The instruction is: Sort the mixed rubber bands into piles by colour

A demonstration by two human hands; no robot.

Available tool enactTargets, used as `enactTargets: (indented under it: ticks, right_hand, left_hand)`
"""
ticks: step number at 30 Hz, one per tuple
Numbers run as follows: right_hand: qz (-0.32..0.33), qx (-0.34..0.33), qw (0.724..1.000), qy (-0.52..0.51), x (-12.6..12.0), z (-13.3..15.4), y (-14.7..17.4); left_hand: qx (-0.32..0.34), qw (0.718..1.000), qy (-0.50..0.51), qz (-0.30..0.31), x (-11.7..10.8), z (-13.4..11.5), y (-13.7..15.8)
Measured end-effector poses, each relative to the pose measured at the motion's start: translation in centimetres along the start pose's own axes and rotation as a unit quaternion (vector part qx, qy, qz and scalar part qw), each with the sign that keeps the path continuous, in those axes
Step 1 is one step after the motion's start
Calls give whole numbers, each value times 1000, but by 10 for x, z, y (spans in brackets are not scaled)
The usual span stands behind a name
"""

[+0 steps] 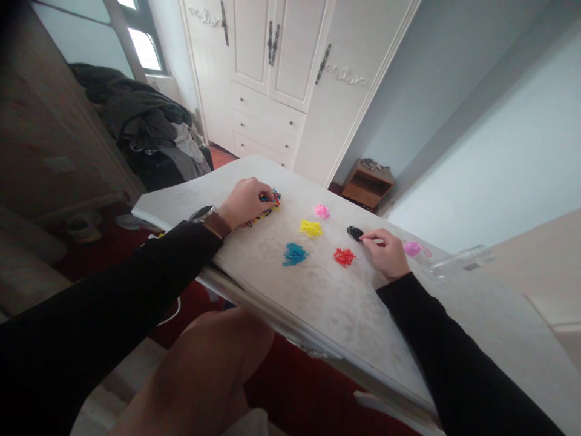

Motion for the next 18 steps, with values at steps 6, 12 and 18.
enactTargets:
  ticks: [6, 12, 18]
  right_hand:
    - [-1, -13, 1000, 1, 0, 2, 1]
    - [3, -11, 1000, 5, 0, 3, 1]
    - [6, -11, 1000, 8, 1, 2, 1]
  left_hand:
    - [-4, 1000, -9, 6, -3, -4, 1]
    - [1, 1000, 16, 4, -3, -4, 1]
    - [0, 1000, 8, 17, 1, -4, 1]
Point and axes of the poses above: each hand's wrist, its own y-axis away from the middle knuckle, its own x-axis out of the palm, z = x × y, the point moved 7 cm from there along -y, towards the middle knuckle, and after that the axes turned 12 degrees about -y, right-handed, at the moved point
